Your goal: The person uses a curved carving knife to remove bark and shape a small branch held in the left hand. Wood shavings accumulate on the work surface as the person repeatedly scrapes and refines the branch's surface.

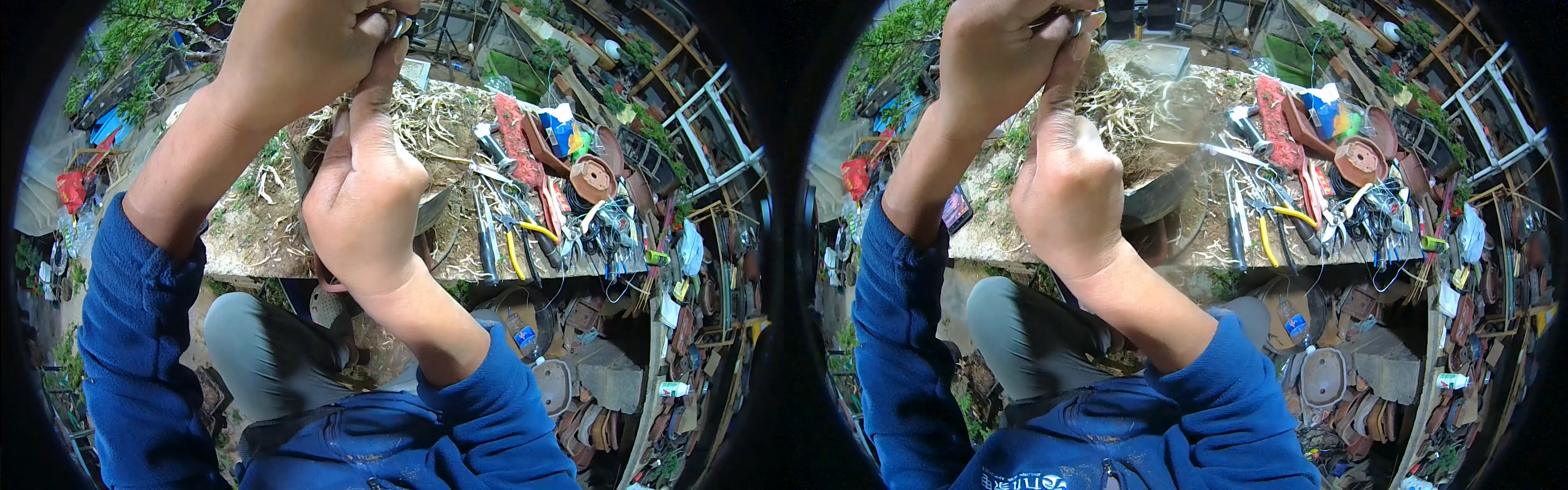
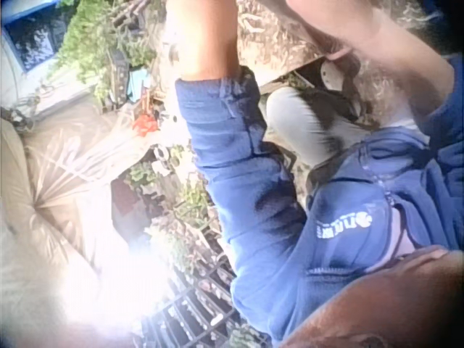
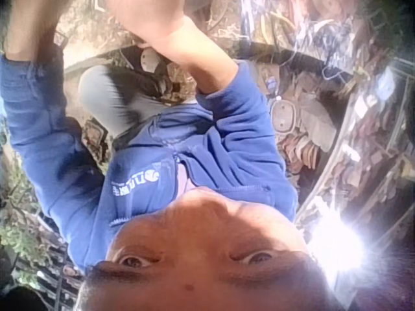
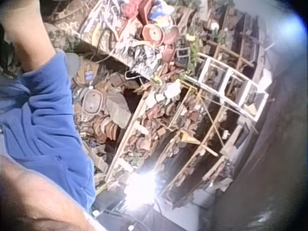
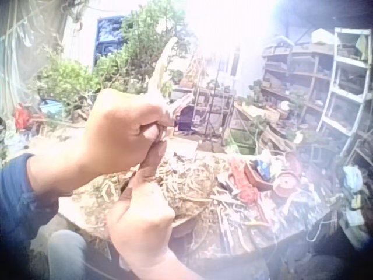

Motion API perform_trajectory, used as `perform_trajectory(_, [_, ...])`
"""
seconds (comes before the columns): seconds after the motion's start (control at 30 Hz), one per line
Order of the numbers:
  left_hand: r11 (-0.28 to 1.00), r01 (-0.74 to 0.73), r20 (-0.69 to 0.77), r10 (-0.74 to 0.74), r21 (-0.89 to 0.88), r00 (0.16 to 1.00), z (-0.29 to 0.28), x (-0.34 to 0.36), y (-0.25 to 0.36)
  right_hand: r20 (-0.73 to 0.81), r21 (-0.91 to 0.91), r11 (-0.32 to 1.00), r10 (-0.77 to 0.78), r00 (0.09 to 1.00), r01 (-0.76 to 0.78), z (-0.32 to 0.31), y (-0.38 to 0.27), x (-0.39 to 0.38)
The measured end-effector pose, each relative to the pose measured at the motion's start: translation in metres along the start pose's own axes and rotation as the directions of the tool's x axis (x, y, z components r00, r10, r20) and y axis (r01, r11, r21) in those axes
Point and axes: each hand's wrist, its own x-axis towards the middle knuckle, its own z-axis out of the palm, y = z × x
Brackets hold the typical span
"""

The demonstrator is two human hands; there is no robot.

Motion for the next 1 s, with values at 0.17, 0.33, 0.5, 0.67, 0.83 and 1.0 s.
perform_trajectory(0.17, [1.0, 0.022, 0.057, -0.021, -0.013, 0.998, 0.001, 0.005, -0.002, 0.14, 0.057, 0.998, -0.046, 0.989, 0.038, -0.036, 0.004, 0.016])
perform_trajectory(0.33, [0.999, 0.035, 0.101, -0.033, -0.027, 0.994, 0.0, 0.006, 0.0, 0.316, 0.204, 0.962, 0.109, 0.942, -0.18, -0.058, 0.006, 0.021])
perform_trajectory(0.5, [0.989, -0.064, 0.128, 0.047, 0.132, 0.991, -0.006, 0.0, 0.007, 0.184, 0.189, 0.981, 0.008, 0.983, -0.044, -0.047, 0.011, 0.008])
perform_trajectory(0.67, [1.0, -0.006, 0.223, 0.005, 0.003, 0.975, -0.015, -0.011, 0.011, 0.27, 0.199, 0.962, 0.131, 0.954, -0.188, -0.04, 0.009, -0.017])
perform_trajectory(0.83, [0.997, 0.016, 0.362, 0.015, -0.082, 0.932, -0.025, -0.014, 0.009, 0.319, 0.288, 0.87, 0.306, 0.897, -0.399, -0.047, -0.003, -0.031])
perform_trajectory(1.0, [0.988, -0.034, 0.2, 0.064, -0.151, 0.978, -0.014, -0.009, 0.006, 0.113, 0.198, 0.968, 0.132, 0.985, -0.153, -0.033, 0.005, -0.008])
